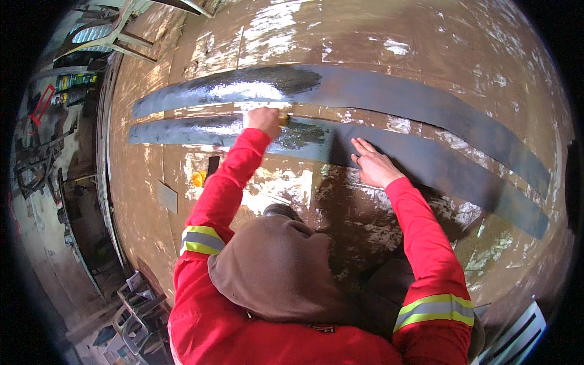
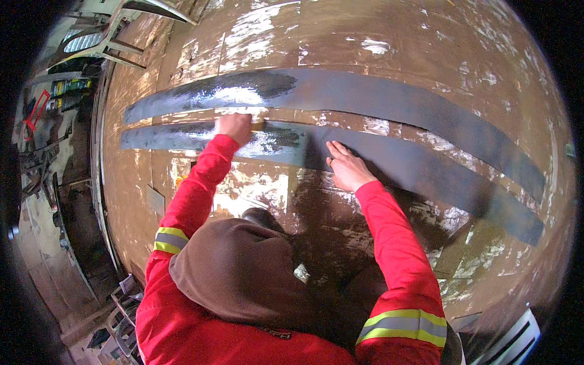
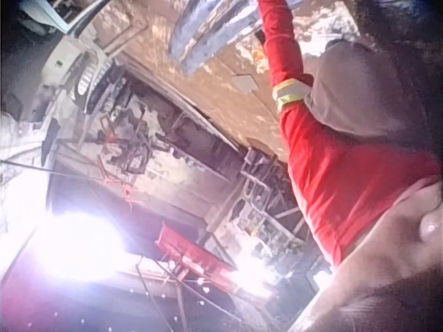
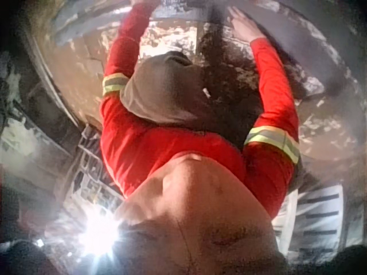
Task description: The person applies a dark liquid finish to two long, curved wooden planks using a paintbrush. They repeatedly dip the brush into a small container and spread the finish along the length of the planks, working in a workshop environment.
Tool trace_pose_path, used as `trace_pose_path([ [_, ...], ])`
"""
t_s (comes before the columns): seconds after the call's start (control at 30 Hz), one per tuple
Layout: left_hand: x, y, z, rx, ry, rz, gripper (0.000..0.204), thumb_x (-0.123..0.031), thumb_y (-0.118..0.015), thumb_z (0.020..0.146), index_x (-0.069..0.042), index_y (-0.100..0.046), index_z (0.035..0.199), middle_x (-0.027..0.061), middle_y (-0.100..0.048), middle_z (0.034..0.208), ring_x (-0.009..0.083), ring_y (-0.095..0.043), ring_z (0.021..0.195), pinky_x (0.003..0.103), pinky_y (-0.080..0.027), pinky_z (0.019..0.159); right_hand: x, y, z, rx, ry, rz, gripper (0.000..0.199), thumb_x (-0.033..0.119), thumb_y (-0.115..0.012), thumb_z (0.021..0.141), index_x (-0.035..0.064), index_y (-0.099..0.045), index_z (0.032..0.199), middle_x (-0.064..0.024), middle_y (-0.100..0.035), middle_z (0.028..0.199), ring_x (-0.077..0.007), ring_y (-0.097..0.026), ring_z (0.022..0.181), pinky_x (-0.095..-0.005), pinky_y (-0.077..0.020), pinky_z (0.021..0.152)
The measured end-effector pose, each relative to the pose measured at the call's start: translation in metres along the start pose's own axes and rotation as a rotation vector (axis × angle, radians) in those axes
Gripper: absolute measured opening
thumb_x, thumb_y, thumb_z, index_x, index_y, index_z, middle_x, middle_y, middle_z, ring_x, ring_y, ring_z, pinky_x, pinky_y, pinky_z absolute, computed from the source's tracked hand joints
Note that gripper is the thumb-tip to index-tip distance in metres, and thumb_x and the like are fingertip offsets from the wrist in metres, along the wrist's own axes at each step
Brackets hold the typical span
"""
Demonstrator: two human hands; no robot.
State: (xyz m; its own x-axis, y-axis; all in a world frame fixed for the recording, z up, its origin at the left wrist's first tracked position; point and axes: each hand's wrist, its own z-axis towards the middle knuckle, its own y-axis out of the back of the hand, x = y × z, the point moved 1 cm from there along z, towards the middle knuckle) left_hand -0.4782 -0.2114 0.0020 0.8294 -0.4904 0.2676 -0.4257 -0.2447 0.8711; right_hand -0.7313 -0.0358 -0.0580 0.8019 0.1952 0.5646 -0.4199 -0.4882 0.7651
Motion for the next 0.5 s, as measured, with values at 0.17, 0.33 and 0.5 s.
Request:
trace_pose_path([
  [0.17, -0.048, 0.024, -0.006, -0.033, -0.243, -0.41, 0.017, -0.025, -0.059, 0.075, -0.015, -0.068, 0.085, 0.0144, -0.067, 0.079, 0.0333, -0.066, 0.076, 0.045, -0.052, 0.065, 0.003, 0.004, -0.001, -0.015, -0.017, 0.001, 0.038, 0.003, -0.051, 0.075, -0.0017, -0.062, 0.112, -0.0167, -0.031, 0.146, -0.0291, -0.027, 0.137, -0.0388, -0.0363, 0.106],
  [0.33, 0.001, -0.023, -0.025, 0.147, -0.033, -0.106, 0.023, -0.036, -0.064, 0.077, -0.017, -0.069, 0.089, 0.0134, -0.067, 0.082, 0.0328, -0.066, 0.078, 0.045, -0.052, 0.067, 0.001, 0.002, 0.001, 0.026, -0.001, 0.019, 0.045, 0.005, -0.055, 0.073, 0.0006, -0.059, 0.118, -0.0144, -0.025, 0.149, -0.0274, -0.024, 0.138, -0.0402, -0.0376, 0.105],
  [0.5, 0.044, -0.013, -0.056, 0.169, 0.189, 0.087, 0.016, -0.025, -0.064, 0.077, -0.014, -0.069, 0.088, 0.0108, -0.069, 0.083, 0.0272, -0.068, 0.079, 0.04, -0.055, 0.065, -0.003, 0.0, 0.0, 0.075, -0.056, 0.009, 0.049, 0.005, -0.055, 0.073, 0.0019, -0.057, 0.122, -0.0126, -0.021, 0.151, -0.0261, -0.02, 0.14, -0.0398, -0.0374, 0.105],
])
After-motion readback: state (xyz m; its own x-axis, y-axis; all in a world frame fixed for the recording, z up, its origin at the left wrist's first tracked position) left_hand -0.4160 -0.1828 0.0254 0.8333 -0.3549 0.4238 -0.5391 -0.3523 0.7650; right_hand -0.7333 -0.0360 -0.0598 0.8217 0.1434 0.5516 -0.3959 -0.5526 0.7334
